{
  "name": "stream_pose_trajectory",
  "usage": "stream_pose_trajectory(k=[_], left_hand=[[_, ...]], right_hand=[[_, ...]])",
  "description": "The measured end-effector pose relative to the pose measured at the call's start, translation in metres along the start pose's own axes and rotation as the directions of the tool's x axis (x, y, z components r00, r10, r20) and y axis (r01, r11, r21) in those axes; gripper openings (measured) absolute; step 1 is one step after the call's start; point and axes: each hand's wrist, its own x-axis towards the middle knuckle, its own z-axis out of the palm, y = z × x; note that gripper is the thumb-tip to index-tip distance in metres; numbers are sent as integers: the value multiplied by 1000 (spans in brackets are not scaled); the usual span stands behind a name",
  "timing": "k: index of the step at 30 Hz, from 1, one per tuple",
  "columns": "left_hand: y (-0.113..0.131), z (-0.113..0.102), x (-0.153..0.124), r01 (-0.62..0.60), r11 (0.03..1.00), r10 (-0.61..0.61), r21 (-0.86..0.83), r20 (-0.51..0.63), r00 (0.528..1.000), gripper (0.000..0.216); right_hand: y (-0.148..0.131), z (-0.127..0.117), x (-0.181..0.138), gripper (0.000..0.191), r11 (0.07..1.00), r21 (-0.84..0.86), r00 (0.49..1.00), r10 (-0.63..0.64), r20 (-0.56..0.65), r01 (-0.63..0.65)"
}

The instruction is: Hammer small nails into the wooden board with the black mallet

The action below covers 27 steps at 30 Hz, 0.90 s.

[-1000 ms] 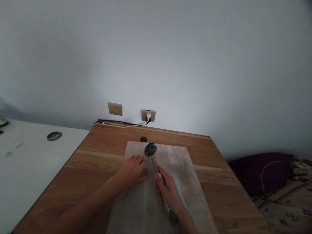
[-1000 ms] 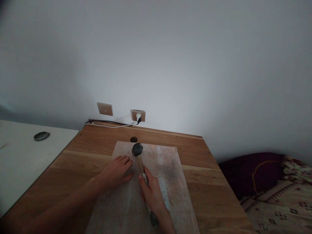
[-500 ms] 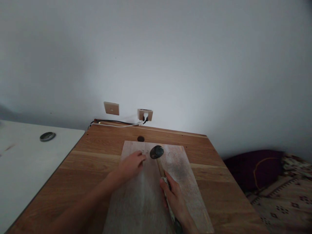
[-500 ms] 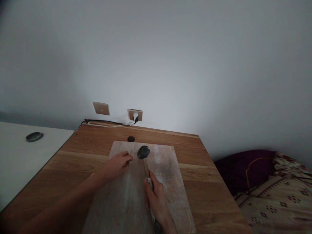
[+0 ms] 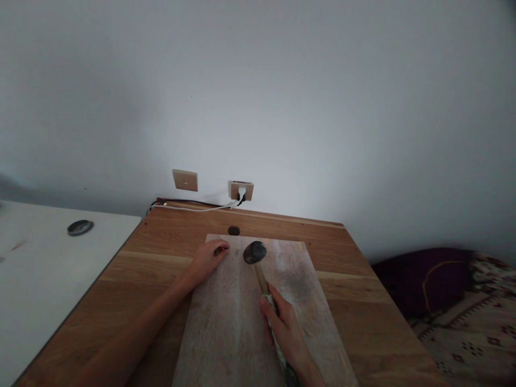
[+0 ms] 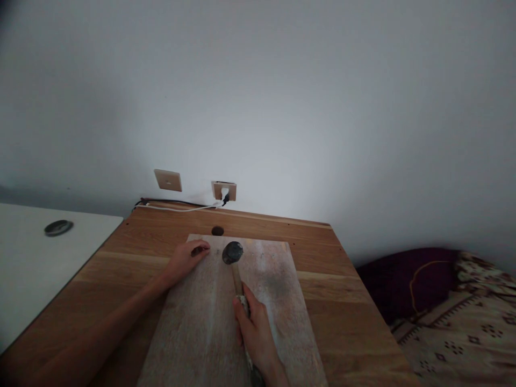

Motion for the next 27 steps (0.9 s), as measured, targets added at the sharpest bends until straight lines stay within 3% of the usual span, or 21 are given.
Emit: stream_pose_trajectory(k=[6, 11, 18, 22, 27], left_hand=[[1, 2, -1, -49, 998, 49, 41, -2, 999, 13], [2, 3, 1, 1, 1000, -1, 28, 4, 1000, 9], [3, 0, 2, 94, 992, -93, -83, 21, 995, 31], [-2, 1, 2, 120, 989, -120, -85, 5, 993, 45], [-1, 2, 2, 131, 986, -130, -101, 17, 991, 46]], right_hand=[[-2, 3, 1, 71, 999, -21, 999, -28, 31, 28], [-12, 10, 9, 67, 998, -30, 994, -47, 96, 50], [-33, 27, 23, 64, 989, -99, 987, -95, 133, 109], [-36, 31, 25, 64, 989, -130, 991, -59, 118, 74], [-37, 35, 24, 56, 995, -78, 990, -57, 132, 68]])
